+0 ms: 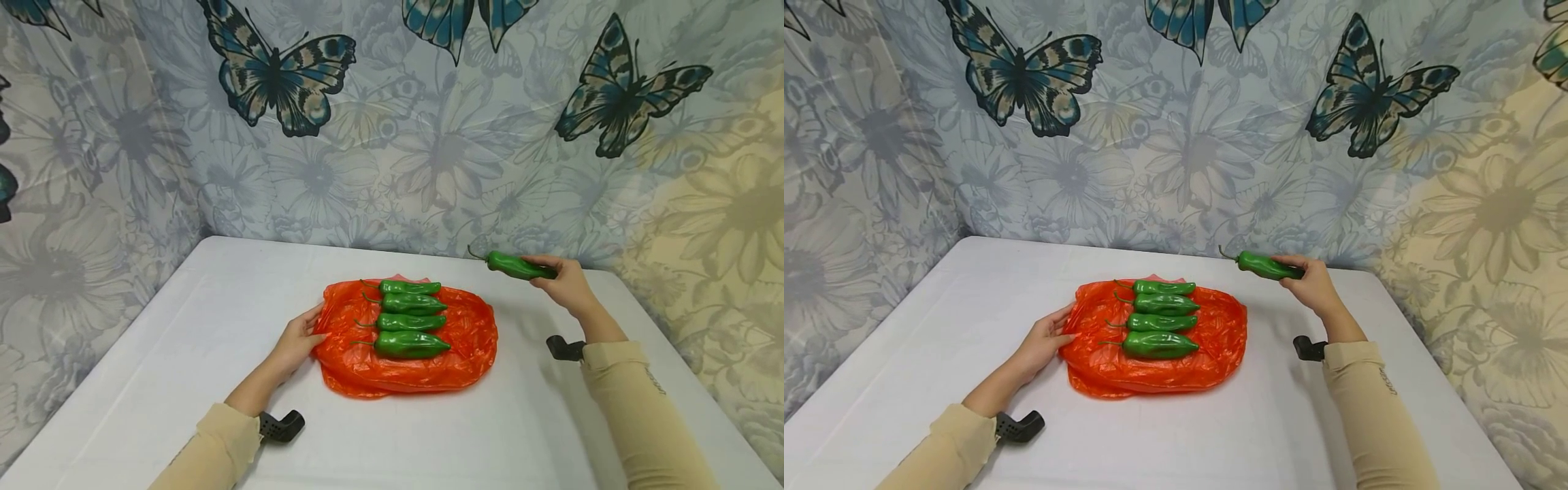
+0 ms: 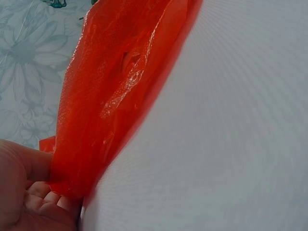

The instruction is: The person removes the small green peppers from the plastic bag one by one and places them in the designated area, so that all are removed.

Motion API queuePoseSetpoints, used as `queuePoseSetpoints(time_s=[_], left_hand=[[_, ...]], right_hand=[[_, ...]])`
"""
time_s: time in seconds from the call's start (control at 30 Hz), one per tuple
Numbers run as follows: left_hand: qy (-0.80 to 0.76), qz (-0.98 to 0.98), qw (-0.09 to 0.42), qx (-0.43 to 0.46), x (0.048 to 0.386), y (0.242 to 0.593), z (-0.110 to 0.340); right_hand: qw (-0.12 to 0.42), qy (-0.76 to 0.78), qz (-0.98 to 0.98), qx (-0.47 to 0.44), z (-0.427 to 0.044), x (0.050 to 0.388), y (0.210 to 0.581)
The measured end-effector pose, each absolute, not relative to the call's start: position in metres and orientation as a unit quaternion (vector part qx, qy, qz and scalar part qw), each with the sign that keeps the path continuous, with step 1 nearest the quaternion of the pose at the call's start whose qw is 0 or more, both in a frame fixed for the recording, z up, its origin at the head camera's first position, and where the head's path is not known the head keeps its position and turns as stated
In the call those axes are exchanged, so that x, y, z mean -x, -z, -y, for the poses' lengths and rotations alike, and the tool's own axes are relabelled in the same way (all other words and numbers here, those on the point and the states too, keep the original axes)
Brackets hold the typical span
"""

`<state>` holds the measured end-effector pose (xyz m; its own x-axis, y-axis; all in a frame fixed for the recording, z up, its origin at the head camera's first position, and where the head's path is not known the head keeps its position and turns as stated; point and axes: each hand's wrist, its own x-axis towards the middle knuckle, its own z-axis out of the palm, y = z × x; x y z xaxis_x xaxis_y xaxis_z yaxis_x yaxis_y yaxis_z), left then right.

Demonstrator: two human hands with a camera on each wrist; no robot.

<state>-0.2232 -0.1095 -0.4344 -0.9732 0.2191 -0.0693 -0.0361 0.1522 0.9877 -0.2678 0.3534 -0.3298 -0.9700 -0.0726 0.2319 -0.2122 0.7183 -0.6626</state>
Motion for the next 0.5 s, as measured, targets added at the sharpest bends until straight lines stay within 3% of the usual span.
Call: queuePoseSetpoints(time_s=[0.5], left_hand=[[-0.657, -0.744, 0.103, -0.066, 0.224, 0.437, 0.111]], right_hand=[[0.075, -0.386, 0.92, -0.012, -0.363, 0.292, 0.346]])
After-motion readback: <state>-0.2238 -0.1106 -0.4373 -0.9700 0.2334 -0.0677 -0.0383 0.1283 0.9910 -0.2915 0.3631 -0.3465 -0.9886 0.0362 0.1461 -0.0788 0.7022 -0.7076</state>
